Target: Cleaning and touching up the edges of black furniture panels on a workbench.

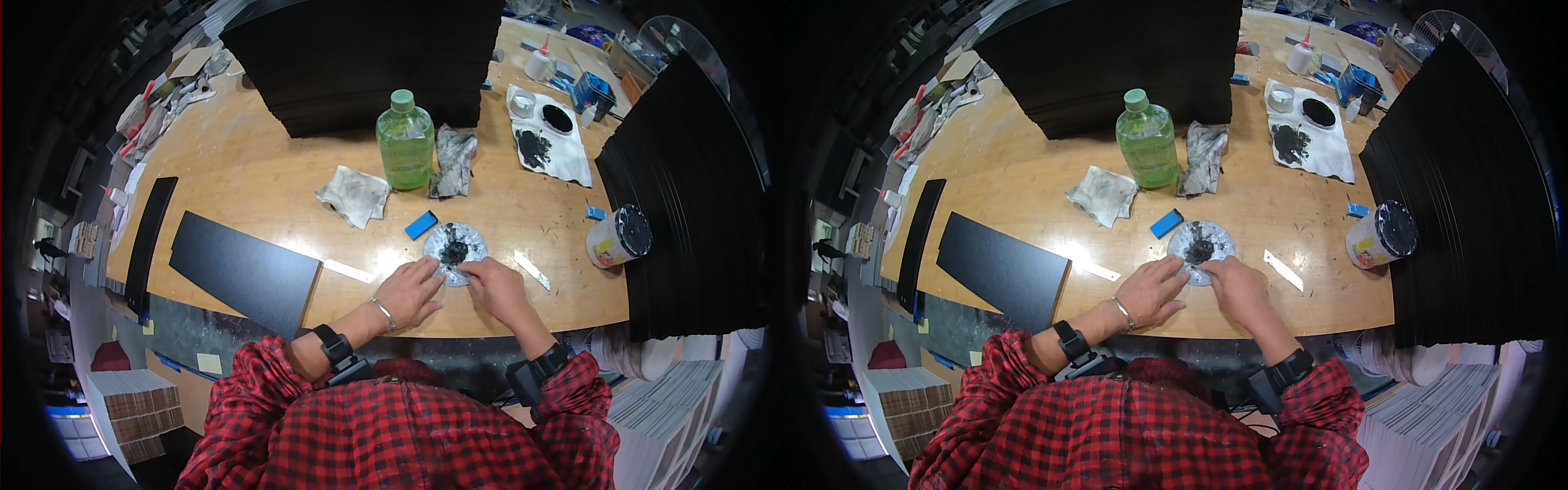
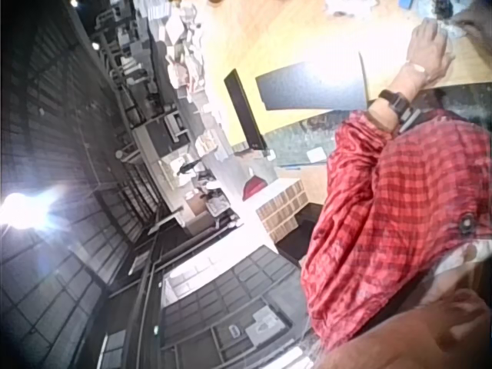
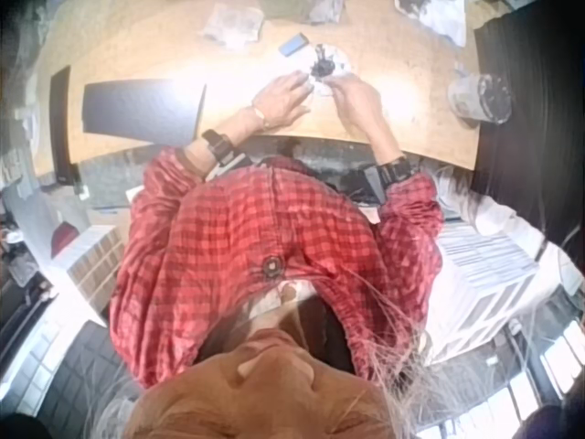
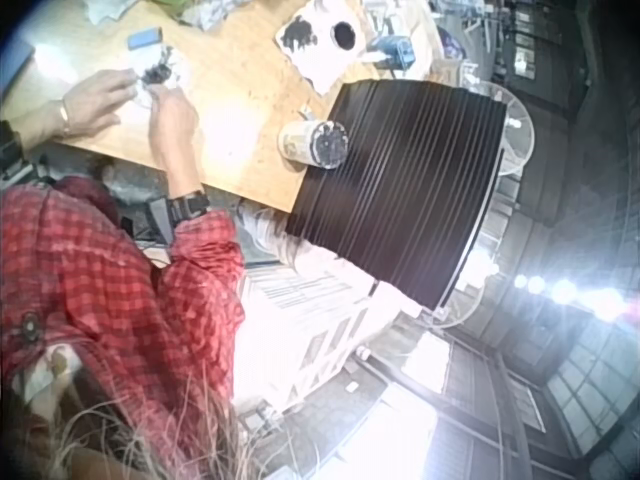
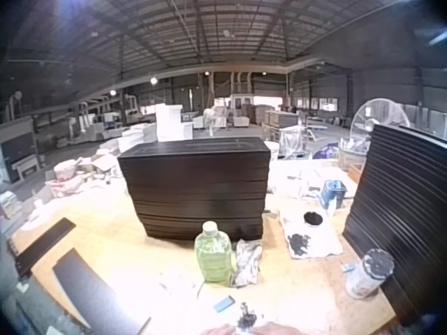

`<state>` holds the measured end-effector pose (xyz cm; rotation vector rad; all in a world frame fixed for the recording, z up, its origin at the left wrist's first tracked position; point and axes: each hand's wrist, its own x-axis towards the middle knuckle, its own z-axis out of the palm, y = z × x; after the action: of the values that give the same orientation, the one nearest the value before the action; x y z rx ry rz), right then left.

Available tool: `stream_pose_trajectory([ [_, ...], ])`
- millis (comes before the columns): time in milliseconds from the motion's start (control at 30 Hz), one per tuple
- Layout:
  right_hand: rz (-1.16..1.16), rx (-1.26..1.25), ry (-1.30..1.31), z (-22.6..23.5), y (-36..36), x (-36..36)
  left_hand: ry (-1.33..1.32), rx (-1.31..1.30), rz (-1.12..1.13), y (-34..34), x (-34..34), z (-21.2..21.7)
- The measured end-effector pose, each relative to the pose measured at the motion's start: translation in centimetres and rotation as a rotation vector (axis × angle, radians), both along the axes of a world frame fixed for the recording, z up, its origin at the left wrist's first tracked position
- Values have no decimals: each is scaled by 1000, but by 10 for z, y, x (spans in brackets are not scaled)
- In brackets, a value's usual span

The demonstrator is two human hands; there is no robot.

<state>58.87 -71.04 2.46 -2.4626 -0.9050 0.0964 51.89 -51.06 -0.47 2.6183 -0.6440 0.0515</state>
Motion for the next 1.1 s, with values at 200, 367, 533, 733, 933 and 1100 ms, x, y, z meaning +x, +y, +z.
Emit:
stream_pose_trajectory([
  [200,-377,620,967,6,-11,13,4,-10,-6,0,0,0],
  [367,-386,704,1035,2,-17,17,-40,-38,-12,-2,3,0],
  [533,-381,751,1085,-1,-6,17,-76,-21,17,-2,2,-4],
  [733,-333,643,936,-2,17,-14,8,-36,-17,7,-13,-11],
  [933,-276,794,835,-41,28,-74,-10,50,313,100,-29,0],
  [1100,-2,412,633,-65,49,-108,71,62,738,206,-56,-8],
])
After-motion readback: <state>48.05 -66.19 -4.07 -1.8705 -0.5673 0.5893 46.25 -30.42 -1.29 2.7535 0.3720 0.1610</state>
